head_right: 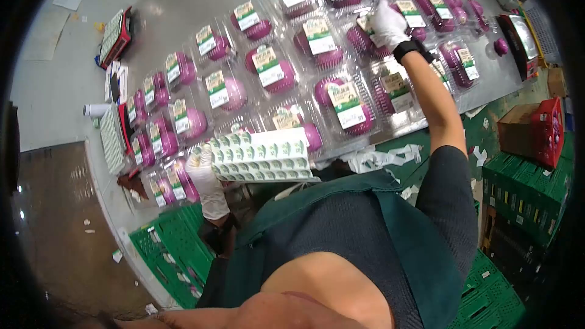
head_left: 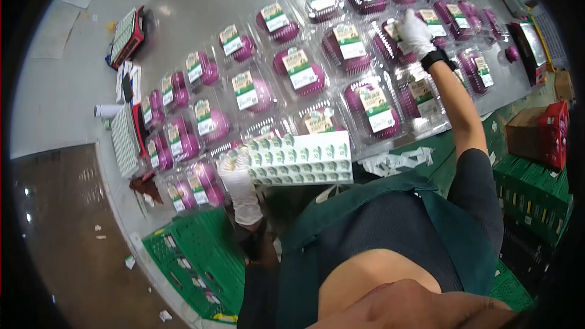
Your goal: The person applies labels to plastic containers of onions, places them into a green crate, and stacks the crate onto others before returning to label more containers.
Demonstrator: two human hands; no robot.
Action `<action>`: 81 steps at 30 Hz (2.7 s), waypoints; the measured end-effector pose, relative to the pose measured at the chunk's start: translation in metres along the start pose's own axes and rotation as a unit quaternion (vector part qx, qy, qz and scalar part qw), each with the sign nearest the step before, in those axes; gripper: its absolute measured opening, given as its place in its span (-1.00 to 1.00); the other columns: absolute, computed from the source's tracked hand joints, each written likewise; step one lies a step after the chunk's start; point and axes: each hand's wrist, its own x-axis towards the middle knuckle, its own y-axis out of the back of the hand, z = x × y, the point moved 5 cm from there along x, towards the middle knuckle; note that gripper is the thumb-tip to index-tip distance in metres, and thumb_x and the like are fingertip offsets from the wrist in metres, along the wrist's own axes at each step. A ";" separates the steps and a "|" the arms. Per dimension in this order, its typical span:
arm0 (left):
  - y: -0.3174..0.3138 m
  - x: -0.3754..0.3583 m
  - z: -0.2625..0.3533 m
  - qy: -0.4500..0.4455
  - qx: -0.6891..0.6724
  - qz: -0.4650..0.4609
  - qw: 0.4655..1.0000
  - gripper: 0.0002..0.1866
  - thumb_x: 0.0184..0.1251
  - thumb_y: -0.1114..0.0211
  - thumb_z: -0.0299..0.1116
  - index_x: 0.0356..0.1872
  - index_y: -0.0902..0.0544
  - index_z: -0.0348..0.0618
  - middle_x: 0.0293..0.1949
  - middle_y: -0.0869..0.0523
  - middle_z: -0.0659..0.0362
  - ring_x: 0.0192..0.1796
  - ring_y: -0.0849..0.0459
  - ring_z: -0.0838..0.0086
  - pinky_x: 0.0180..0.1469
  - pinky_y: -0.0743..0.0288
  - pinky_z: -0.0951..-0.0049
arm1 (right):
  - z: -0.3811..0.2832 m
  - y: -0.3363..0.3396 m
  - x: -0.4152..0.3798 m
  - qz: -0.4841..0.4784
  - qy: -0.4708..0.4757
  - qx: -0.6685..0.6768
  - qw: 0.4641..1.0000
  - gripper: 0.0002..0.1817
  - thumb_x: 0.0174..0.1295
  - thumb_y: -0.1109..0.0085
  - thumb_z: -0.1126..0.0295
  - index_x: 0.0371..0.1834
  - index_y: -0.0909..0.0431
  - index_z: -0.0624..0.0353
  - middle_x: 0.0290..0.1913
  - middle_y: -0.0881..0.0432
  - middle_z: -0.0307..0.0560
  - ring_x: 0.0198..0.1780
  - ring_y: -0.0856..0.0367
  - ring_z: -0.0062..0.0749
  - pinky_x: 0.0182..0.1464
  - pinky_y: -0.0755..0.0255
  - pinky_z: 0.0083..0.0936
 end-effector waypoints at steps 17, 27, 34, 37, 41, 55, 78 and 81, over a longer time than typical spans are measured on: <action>0.060 -0.012 0.005 -0.013 0.049 0.000 0.999 -0.90 0.28 -0.27 -0.51 -0.27 -0.66 -0.35 -0.37 -0.71 0.18 -0.40 -0.63 0.60 -0.34 -0.52 0.60 | -0.125 0.011 -0.227 0.038 0.371 0.207 0.905 -0.71 0.01 -0.26 0.50 -0.16 -0.66 -0.08 0.10 -0.52 -0.07 0.15 -0.36 -0.04 0.18 -0.21 -0.15; 0.087 0.000 -0.007 -0.020 -0.002 -0.035 0.999 -0.88 0.24 -0.27 -0.60 -0.21 -0.65 -0.37 -0.32 -0.72 0.16 -0.35 -0.65 0.58 -0.30 -0.56 0.58 | -0.156 0.000 -0.235 -0.020 0.388 0.201 0.899 -0.74 -0.13 -0.36 0.48 -0.31 -0.59 0.05 0.09 -0.51 -0.11 0.24 -0.31 -0.01 0.26 -0.20 -0.13; 0.073 0.012 0.002 -0.043 -0.013 -0.048 0.998 -0.95 0.25 -0.30 -0.55 -0.30 -0.66 -0.29 -0.39 -0.70 0.24 -0.40 -0.61 0.65 -0.35 -0.51 0.63 | -0.153 0.010 -0.235 -0.009 0.410 0.192 0.892 -0.76 -0.11 -0.34 0.48 -0.33 -0.55 0.09 0.04 -0.51 -0.13 0.15 -0.35 -0.03 0.19 -0.26 -0.19; 0.065 0.018 0.004 -0.019 0.002 -0.081 0.997 -0.96 0.24 -0.33 -0.51 -0.37 -0.65 -0.25 -0.46 -0.67 0.28 -0.46 -0.56 0.70 -0.43 -0.44 0.66 | -0.154 0.014 -0.232 -0.019 0.412 0.170 0.895 -0.76 -0.07 -0.32 0.45 -0.28 -0.58 0.06 0.10 -0.49 -0.12 0.20 -0.33 -0.03 0.21 -0.24 -0.18; 0.057 0.019 0.000 -0.009 -0.010 -0.077 0.997 -0.94 0.26 -0.32 -0.50 -0.39 -0.64 -0.25 -0.50 -0.66 0.29 -0.52 -0.54 0.72 -0.50 -0.39 0.67 | -0.171 0.030 -0.248 -0.004 0.518 0.034 0.855 -0.70 0.00 -0.24 0.42 -0.14 -0.64 -0.06 0.25 -0.41 -0.10 0.33 -0.24 -0.05 0.30 -0.16 -0.11; 0.055 0.015 -0.001 -0.016 0.018 -0.076 0.997 -0.92 0.28 -0.30 -0.48 -0.38 -0.63 -0.27 -0.46 -0.67 0.28 -0.45 -0.55 0.69 -0.40 -0.44 0.64 | -0.156 0.026 -0.232 0.047 0.507 0.092 0.856 -0.90 0.03 -0.25 0.42 -0.38 -0.56 0.09 0.01 -0.51 -0.20 0.13 -0.41 -0.22 0.16 -0.28 -0.26; -0.171 -0.043 -0.030 -0.036 0.048 -0.112 0.992 -0.92 0.26 -0.31 -0.50 -0.27 -0.67 -0.29 -0.39 -0.65 0.31 -0.37 -0.52 0.70 -0.31 -0.41 0.64 | 0.262 0.070 -0.045 -0.040 0.009 0.284 0.958 -0.77 0.25 -0.13 0.29 -0.31 -0.51 0.28 -0.42 -0.51 -0.08 -0.36 -0.45 -0.42 -0.24 -0.37 -0.44; -0.181 -0.062 -0.027 -0.007 0.076 -0.059 0.995 -0.93 0.27 -0.30 -0.49 -0.33 -0.66 -0.28 -0.42 -0.65 0.29 -0.39 -0.53 0.68 -0.33 -0.41 0.64 | 0.263 0.067 -0.027 0.034 0.128 0.228 0.965 -0.78 0.22 -0.14 0.31 -0.29 -0.51 0.29 -0.39 -0.52 0.05 -0.32 -0.51 -0.21 -0.24 -0.38 -0.37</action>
